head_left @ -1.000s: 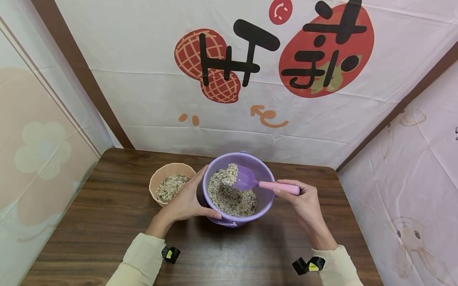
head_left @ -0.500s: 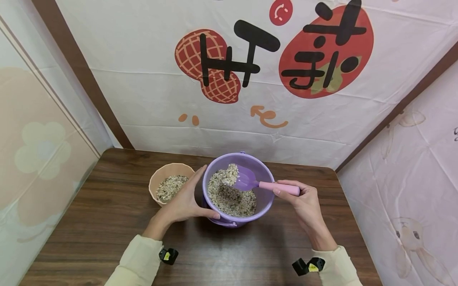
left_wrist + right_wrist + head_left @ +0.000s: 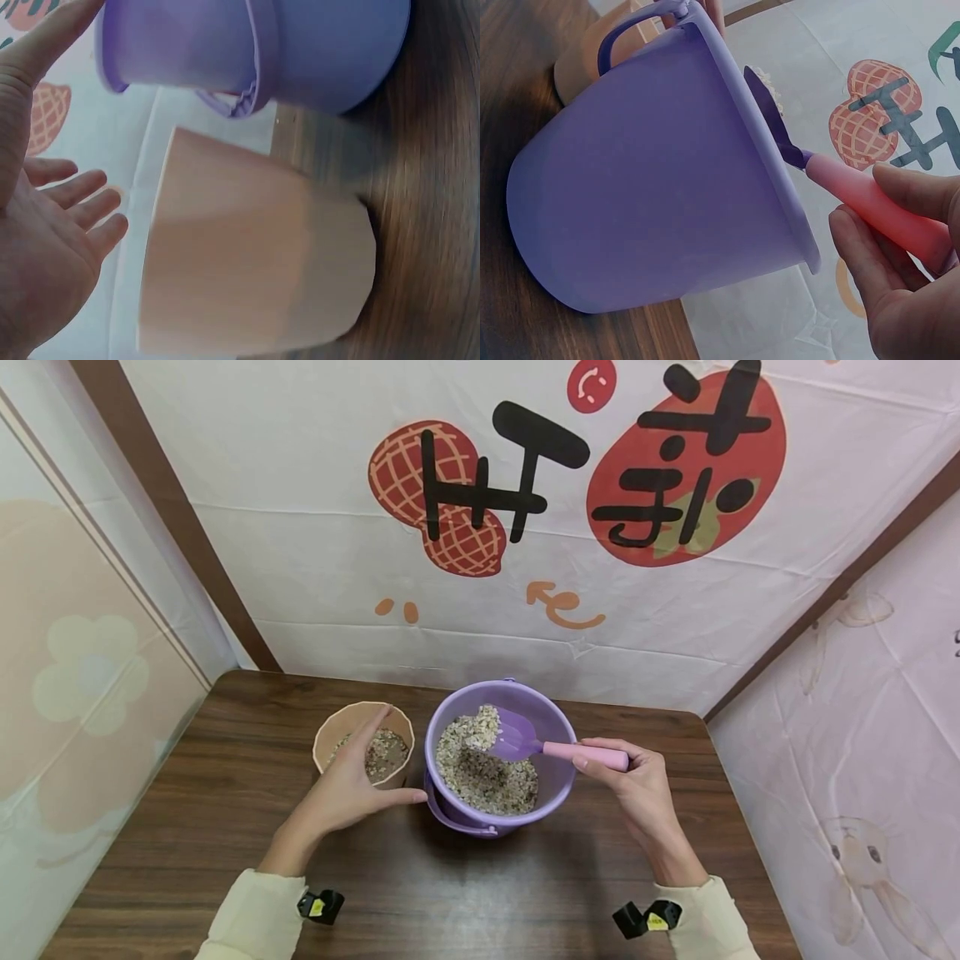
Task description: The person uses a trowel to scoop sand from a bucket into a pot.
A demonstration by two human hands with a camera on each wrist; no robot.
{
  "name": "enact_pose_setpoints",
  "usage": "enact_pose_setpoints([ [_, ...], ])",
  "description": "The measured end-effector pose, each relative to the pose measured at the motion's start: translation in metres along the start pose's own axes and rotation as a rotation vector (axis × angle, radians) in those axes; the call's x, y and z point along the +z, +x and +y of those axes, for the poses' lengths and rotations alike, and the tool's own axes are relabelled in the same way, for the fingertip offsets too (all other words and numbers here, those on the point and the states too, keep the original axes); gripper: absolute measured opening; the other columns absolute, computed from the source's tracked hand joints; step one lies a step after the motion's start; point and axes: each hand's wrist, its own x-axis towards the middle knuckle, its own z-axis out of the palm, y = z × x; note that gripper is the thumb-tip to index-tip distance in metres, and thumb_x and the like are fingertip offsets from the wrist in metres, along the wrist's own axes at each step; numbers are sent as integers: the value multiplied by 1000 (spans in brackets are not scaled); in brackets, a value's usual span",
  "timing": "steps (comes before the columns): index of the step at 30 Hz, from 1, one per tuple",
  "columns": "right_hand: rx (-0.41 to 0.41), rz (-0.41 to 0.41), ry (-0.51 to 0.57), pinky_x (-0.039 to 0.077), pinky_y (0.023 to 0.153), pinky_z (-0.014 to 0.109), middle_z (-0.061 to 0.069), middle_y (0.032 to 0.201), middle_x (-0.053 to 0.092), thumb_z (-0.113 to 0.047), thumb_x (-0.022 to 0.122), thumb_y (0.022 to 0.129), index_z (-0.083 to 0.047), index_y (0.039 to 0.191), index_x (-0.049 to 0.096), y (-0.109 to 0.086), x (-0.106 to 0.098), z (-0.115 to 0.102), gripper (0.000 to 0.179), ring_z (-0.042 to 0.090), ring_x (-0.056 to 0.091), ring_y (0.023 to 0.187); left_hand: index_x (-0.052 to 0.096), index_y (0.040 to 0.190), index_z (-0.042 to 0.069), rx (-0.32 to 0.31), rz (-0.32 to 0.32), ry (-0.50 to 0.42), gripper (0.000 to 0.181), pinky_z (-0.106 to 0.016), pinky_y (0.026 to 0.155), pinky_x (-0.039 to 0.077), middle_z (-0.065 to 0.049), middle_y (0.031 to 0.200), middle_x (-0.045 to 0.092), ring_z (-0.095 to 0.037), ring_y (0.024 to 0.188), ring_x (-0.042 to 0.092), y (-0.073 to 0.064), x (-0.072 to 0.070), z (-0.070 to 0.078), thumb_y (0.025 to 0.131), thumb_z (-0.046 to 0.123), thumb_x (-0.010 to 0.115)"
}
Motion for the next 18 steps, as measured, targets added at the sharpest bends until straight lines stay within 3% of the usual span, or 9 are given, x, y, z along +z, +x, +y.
enact_pose_setpoints([
  [7, 1, -3, -1, 52, 94, 32, 14, 104, 76, -10, 85, 83, 12, 121, 67, 0, 0, 0, 48, 26, 65, 114, 26, 161, 9, -28, 125, 28, 127, -66, 111, 30, -19, 161, 30, -42, 145, 28, -6, -16, -15, 62, 43, 98],
  [11, 3, 4, -1, 53, 93, 32, 14, 102, 76, -8, 84, 83, 12, 121, 67, 0, 0, 1, 46, 26, 66, 113, 22, 163, 13, -71, 154, 68, 130, -71, 108, 30, -19, 163, 27, -47, 144, 29, -11, -24, -22, 62, 47, 97],
  [18, 3, 14, -4, 53, 91, 32, 13, 100, 77, -7, 84, 83, 12, 119, 68, 1, 2, 2, 44, 26, 66, 112, 24, 160, 4, -91, 236, 106, 126, -72, 107, 29, -27, 158, 29, -48, 143, 28, -19, -24, -36, 64, 42, 97],
])
